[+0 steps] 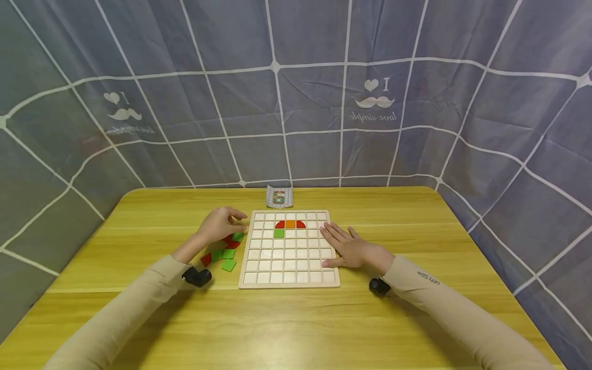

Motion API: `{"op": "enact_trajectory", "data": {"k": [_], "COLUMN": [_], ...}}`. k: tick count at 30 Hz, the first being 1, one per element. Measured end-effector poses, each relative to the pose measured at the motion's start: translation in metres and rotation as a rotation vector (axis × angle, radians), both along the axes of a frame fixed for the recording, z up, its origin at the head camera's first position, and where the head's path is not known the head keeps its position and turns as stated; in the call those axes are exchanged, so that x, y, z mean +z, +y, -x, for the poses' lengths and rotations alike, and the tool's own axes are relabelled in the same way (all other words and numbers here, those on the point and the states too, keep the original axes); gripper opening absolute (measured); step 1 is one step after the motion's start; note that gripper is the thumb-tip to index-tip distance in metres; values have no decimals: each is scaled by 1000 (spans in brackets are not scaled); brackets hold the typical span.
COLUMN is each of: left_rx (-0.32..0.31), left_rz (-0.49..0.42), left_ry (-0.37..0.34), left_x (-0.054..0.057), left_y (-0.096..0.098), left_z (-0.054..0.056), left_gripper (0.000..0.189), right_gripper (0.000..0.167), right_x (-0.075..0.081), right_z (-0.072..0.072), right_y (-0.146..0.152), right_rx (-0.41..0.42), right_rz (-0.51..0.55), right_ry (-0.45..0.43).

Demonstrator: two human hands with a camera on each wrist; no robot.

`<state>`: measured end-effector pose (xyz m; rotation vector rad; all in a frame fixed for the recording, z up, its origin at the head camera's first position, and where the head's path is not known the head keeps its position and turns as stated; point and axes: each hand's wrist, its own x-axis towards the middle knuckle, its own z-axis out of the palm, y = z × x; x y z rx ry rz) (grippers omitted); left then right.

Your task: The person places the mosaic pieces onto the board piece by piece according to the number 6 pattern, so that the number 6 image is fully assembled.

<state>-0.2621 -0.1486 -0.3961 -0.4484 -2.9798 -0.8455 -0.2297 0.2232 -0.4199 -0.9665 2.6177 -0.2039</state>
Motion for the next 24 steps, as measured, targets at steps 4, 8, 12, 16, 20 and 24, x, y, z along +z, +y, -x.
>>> {"op": "enact_trajectory", "data": {"k": [4, 8, 12, 16, 20, 24], "left_rx": [15, 21, 33, 49, 63, 77], "left_rz": [-3, -5, 0, 6, 6, 18], "left_ry": [-22, -29, -30, -41, -51, -49], "left_x": [-5, -9, -13, -14, -13, -13], "left_y": [-6, -10, -10, -9, -9, -9], "left_z": [-1, -2, 1, 3, 3, 4], "left_gripper": [32, 31, 29, 27, 27, 27], "right_gripper": [90, 91, 93, 93, 90, 89], "right_x": [-2, -5, -7, -6, -1, 1], "right_z": [2, 3, 4, 3, 1, 0], "right_y": [1, 2, 4, 4, 1, 0], "right_rx": [-1, 5, 14, 27, 20, 7], "right_rz": [-2, 2, 4, 34, 22, -10], "right_ry": [-1, 3, 18, 19, 5, 6]}}
